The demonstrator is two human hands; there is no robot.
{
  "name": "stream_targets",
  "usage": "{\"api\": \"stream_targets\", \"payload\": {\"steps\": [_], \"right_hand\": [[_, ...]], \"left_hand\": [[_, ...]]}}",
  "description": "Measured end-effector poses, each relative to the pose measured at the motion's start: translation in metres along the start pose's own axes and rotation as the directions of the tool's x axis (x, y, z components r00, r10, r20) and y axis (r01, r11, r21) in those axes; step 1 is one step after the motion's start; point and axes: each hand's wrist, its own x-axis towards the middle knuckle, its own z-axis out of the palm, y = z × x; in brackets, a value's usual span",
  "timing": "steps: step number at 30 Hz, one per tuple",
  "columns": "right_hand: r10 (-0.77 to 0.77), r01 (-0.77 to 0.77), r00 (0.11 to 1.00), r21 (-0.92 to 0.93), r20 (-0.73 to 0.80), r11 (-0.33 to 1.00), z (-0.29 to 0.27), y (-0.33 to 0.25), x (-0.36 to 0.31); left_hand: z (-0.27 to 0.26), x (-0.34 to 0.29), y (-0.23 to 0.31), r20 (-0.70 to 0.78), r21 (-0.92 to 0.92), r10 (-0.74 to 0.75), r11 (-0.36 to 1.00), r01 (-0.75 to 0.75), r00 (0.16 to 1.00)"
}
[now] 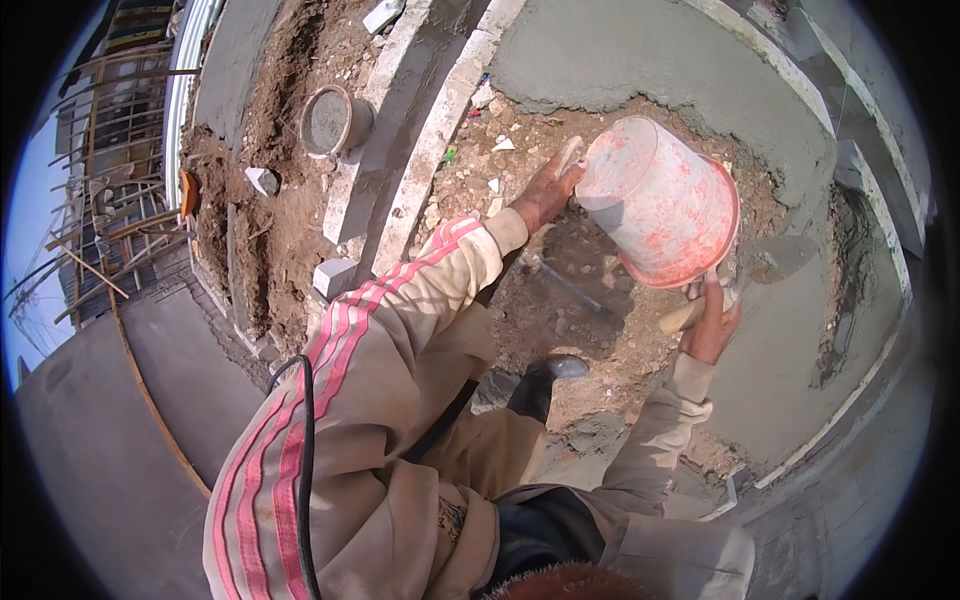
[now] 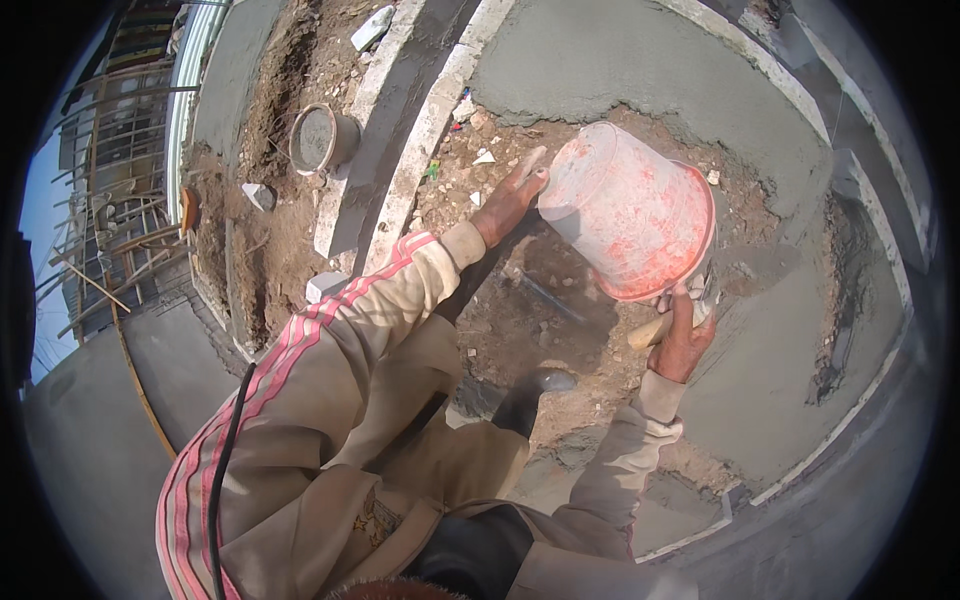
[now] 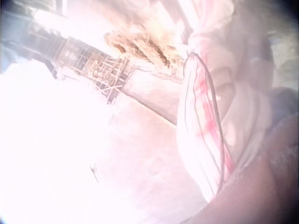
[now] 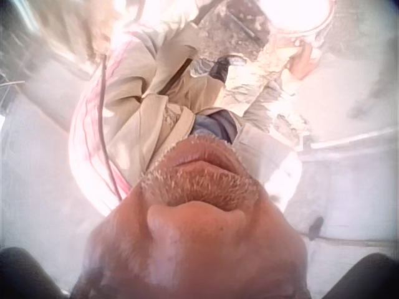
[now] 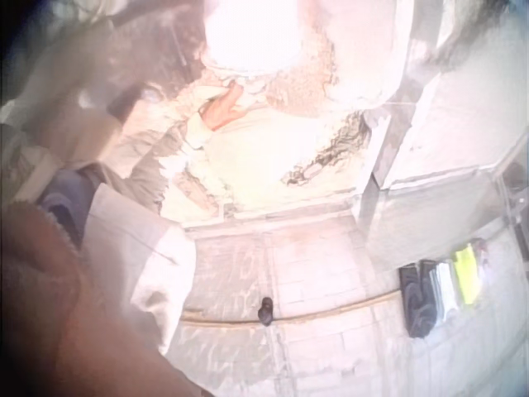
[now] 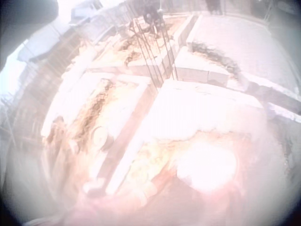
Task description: The person kneels on a construction site and uses a trowel to smooth wet concrete on a floor slab. They repeatedly scrape and level the surface, then pour additional concrete from a bucket to fill gaps and continue smoothing.
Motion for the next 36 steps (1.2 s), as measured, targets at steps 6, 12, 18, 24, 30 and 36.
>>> {"api": "stream_targets", "payload": {"steps": [6,12,18,24,30,36], "right_hand": [[0.095,-0.104,0.983,0.046,0.159,0.994,-0.02,-0.105,-0.149],[0.169,-0.037,0.943,-0.416,0.286,0.909,-0.076,-0.09,-0.213],[0.137,0.157,0.944,-0.77,0.302,0.619,-0.069,-0.07,-0.229],[0.166,0.195,0.921,-0.786,0.353,0.587,0.087,-0.054,-0.18],[0.171,0.385,0.749,-0.631,0.64,0.673,0.369,0.041,-0.096],[0.195,0.484,0.48,-0.444,0.855,0.754,0.652,0.18,0.016]], "left_hand": [[-0.032,-0.209,0.016,-0.112,-0.16,0.013,0.987,-0.031,0.994],[-0.039,-0.37,0.04,-0.057,-0.01,0.241,0.97,-0.241,0.969],[-0.048,-0.343,0.021,0.254,0.318,0.361,0.845,-0.43,0.897],[-0.073,-0.27,-0.061,0.525,0.545,0.082,0.733,-0.408,0.847],[-0.105,-0.177,-0.129,0.4,0.451,-0.046,0.88,-0.153,0.915],[-0.194,-0.126,-0.088,0.095,0.166,-0.002,0.986,-0.014,0.996]]}}
